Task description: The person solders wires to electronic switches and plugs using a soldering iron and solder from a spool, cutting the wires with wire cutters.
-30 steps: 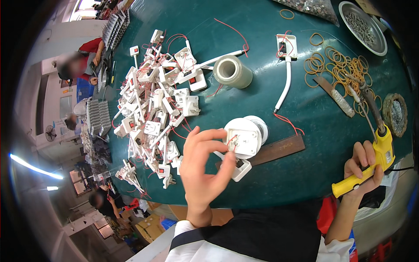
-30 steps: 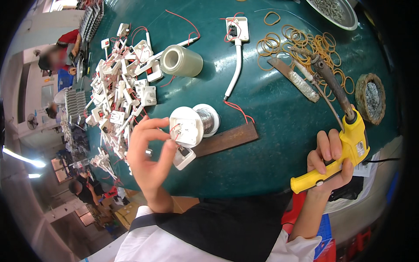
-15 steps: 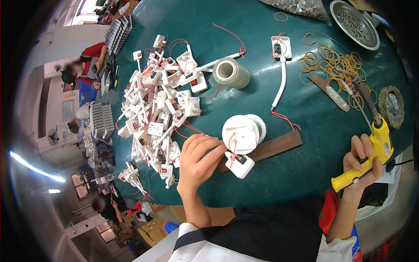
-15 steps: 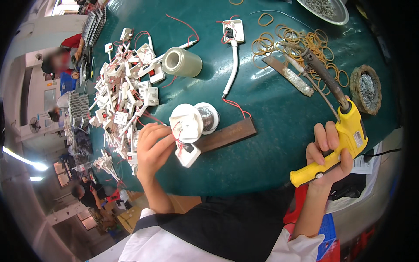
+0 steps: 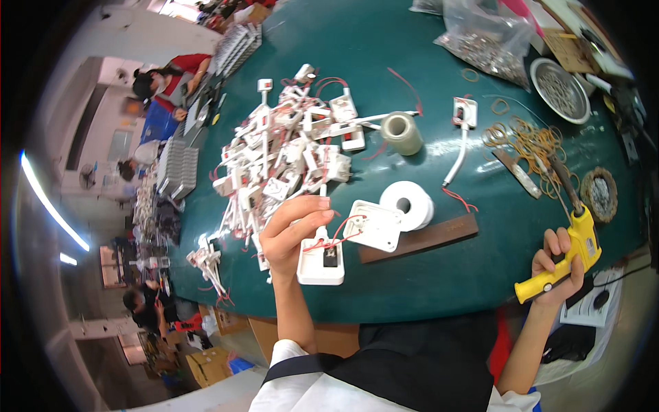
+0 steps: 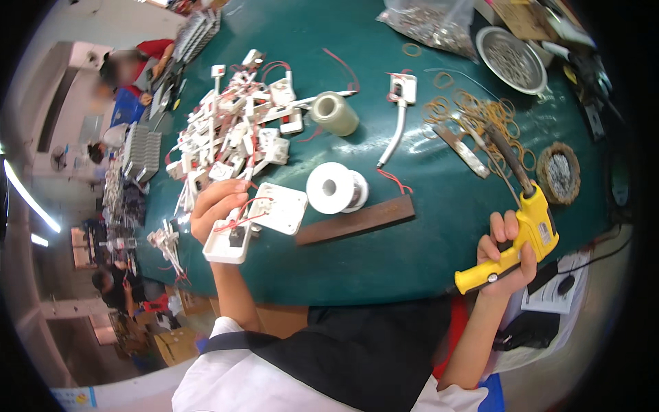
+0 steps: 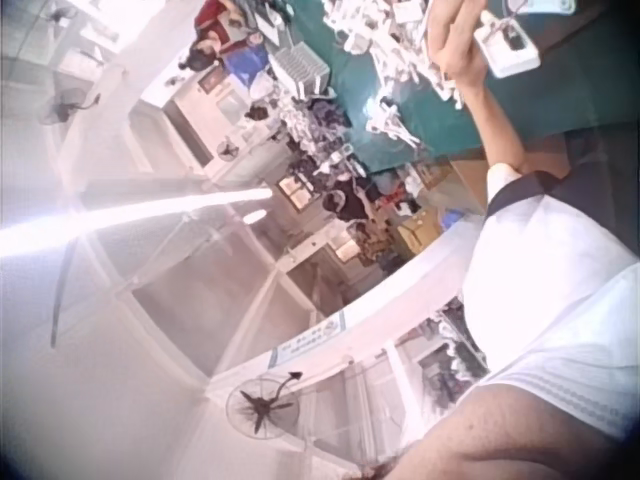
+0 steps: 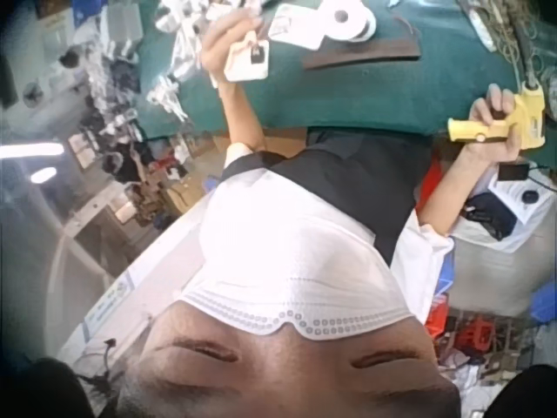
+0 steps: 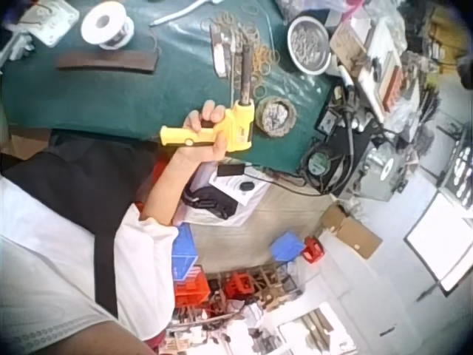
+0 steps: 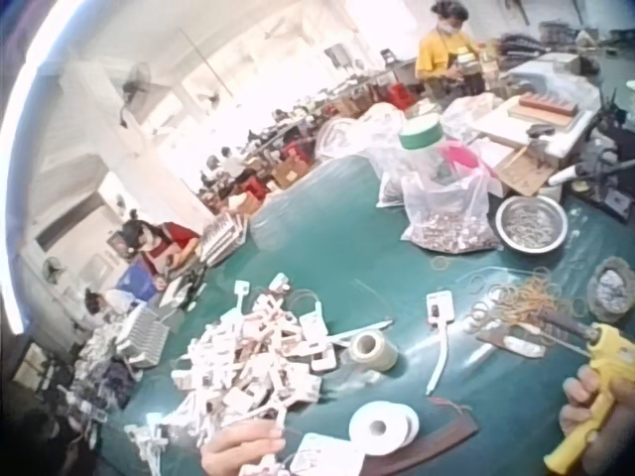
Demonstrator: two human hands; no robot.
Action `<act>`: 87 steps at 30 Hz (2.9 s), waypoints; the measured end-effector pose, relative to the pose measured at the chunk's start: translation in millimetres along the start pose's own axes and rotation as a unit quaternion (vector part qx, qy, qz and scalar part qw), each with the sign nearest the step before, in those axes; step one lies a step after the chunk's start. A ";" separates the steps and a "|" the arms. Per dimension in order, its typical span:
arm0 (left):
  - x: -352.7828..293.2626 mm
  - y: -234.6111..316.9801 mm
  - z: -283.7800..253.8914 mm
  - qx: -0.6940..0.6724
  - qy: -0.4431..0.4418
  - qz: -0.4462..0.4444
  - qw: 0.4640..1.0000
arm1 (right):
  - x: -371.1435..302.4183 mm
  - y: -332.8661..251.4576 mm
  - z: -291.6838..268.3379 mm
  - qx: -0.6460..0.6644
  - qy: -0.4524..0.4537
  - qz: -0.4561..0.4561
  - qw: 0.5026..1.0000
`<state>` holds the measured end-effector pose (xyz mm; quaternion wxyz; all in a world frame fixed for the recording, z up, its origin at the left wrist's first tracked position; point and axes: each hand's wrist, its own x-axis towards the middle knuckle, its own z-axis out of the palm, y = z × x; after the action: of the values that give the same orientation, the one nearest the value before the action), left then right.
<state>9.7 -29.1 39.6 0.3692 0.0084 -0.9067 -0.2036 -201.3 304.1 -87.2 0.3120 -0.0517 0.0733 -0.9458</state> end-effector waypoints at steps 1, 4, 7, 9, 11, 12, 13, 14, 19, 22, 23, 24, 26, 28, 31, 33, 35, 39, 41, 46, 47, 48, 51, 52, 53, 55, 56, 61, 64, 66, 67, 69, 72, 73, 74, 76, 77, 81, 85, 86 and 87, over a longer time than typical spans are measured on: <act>-2.7 2.8 -6.7 -0.004 0.025 0.006 1.000 | -0.1 -0.3 -0.2 0.004 -0.009 0.000 1.000; -17.6 6.9 -31.1 -0.036 0.098 -0.010 0.994 | 0.0 -0.4 0.2 0.007 -0.009 0.005 1.000; -45.0 6.7 -70.8 0.028 0.123 -0.055 0.990 | 1.2 -1.6 3.4 0.027 -0.009 0.018 0.999; -70.4 3.8 -98.5 0.133 0.135 -0.097 0.977 | 2.2 -1.7 7.1 0.031 -0.003 0.029 0.999; -101.9 1.0 -126.7 0.204 0.156 -0.184 0.949 | 2.5 0.1 11.9 -0.012 -0.010 0.017 1.000; -118.4 -4.0 -143.4 0.263 0.158 -0.203 0.930 | 1.0 1.8 14.7 -0.033 0.007 0.006 0.999; -135.8 -11.1 -160.8 0.319 0.161 -0.234 0.904 | 2.5 4.1 16.8 -0.042 -0.005 0.012 0.999; -153.4 -20.8 -178.1 0.380 0.171 -0.261 0.871 | 3.5 5.8 19.6 -0.029 0.009 0.010 0.999; -246.3 -85.2 -264.1 0.544 0.194 -0.351 0.737 | 4.8 13.7 30.3 -0.038 0.005 0.017 0.999; -293.3 -122.6 -290.4 0.591 0.177 -0.384 0.686 | 4.0 17.6 35.3 -0.032 -0.002 0.018 0.999; -304.7 -133.6 -295.2 0.608 0.149 -0.406 0.666 | 3.4 18.4 36.7 -0.036 -0.005 0.011 0.999; -314.1 -143.4 -297.0 0.575 0.158 -0.442 0.670 | 3.5 19.6 37.7 -0.036 -0.003 0.012 0.999; -324.9 -160.4 -302.3 0.547 0.187 -0.465 0.670 | 3.4 20.0 38.7 -0.036 -0.011 0.021 0.999; -327.1 -171.7 -306.0 0.517 0.206 -0.493 0.668 | 3.6 18.9 36.3 -0.042 -0.022 0.022 0.999; -316.3 -173.2 -303.6 0.512 0.230 -0.492 0.665 | 2.9 13.0 26.5 -0.052 -0.001 0.021 0.998; -300.0 -163.6 -288.3 0.538 0.249 -0.465 0.658 | 0.3 7.1 18.8 -0.088 0.036 0.000 0.995; -270.3 -151.9 -271.8 0.569 0.269 -0.428 0.649 | 0.0 2.9 11.9 -0.093 0.007 -0.004 0.996; -187.4 -137.0 -217.6 0.132 0.246 -0.373 0.885 | 1.9 -1.4 7.5 -0.085 0.003 0.030 0.996; -143.6 -142.2 -193.2 0.161 0.219 -0.309 0.911 | 2.0 -1.1 8.6 -0.096 0.007 0.027 0.995; -60.9 -182.9 -168.6 0.399 0.087 -0.350 0.843 | -2.4 3.4 12.6 -0.080 0.000 0.007 0.997; -53.0 -188.5 -169.2 0.399 0.091 -0.337 0.848 | -2.6 3.8 13.1 -0.070 -0.010 0.011 0.997; -47.1 -192.5 -171.6 0.337 0.090 -0.381 0.856 | -3.5 4.7 13.1 -0.082 0.003 -0.010 0.997; -35.8 -191.1 -178.9 0.099 0.175 -0.424 0.883 | -2.8 6.3 13.8 -0.086 -0.004 -0.008 0.996; -32.8 -186.4 -177.9 0.040 0.192 -0.416 0.888 | -2.0 6.6 14.1 -0.080 -0.013 -0.002 0.997; -31.9 -178.6 -176.7 -0.017 0.213 -0.412 0.886 | -1.7 6.9 14.1 -0.081 0.000 -0.009 0.997; -29.0 -159.1 -169.6 -0.081 0.233 -0.428 0.869 | -0.7 7.0 14.0 -0.068 -0.009 0.008 0.998; -27.4 -148.1 -162.6 -0.160 0.252 -0.421 0.856 | 0.0 7.1 13.7 -0.074 -0.039 0.023 0.996; -18.1 -103.2 -117.8 -0.192 0.196 -0.364 0.890 | -1.1 6.0 12.9 -0.073 -0.010 0.001 0.997; -13.7 -93.5 -105.3 -0.219 0.219 -0.342 0.887 | -1.3 5.6 12.7 -0.061 -0.012 0.011 0.998; -11.0 -90.2 -103.4 -0.243 0.214 -0.333 0.886 | -1.1 5.5 12.6 -0.064 -0.003 0.004 0.998; -11.1 -86.6 -100.1 -0.240 0.208 -0.359 0.878 | -1.2 6.0 12.3 -0.055 -0.004 0.007 0.998; -13.7 -75.7 -92.3 -0.239 0.088 -0.356 0.899 | -0.4 6.8 12.2 -0.057 -0.004 0.007 0.998; -21.4 -55.1 -79.7 -0.035 -0.049 -0.367 0.928 | -1.3 8.0 12.5 -0.054 -0.001 0.000 0.999; -22.1 -51.9 -78.6 0.113 -0.079 -0.359 0.923 | -1.5 8.4 12.4 -0.051 -0.002 0.000 0.999; -20.7 -52.7 -79.1 0.186 -0.025 -0.327 0.926 | -1.4 7.6 12.9 -0.044 -0.002 0.002 0.999; -14.1 -62.8 -81.4 0.346 0.076 -0.212 0.911 | -0.9 7.3 13.1 -0.051 -0.005 0.001 0.999; -8.9 -72.0 -84.6 0.369 0.096 -0.176 0.907 | -0.5 7.7 13.0 -0.042 -0.016 0.008 0.999; 2.2 -102.8 -60.7 0.343 -0.006 -0.268 0.900 | -0.6 8.0 12.8 -0.041 -0.007 0.002 0.999; 14.7 -138.2 -69.3 0.224 -0.013 -0.355 0.908 | -2.1 7.0 11.7 -0.042 -0.024 -0.009 0.999; 15.8 -142.9 -77.4 0.100 0.111 -0.353 0.924 | -2.3 7.0 11.4 -0.043 -0.020 -0.010 0.999; 17.0 -145.9 -88.8 -0.035 0.220 -0.378 0.899 | -2.4 7.0 11.2 -0.041 -0.019 -0.005 0.999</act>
<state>37.4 -198.0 53.4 0.4548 0.3821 -0.7233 -0.3521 -193.6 298.8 -77.5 0.3065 -0.0826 0.1054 -0.9424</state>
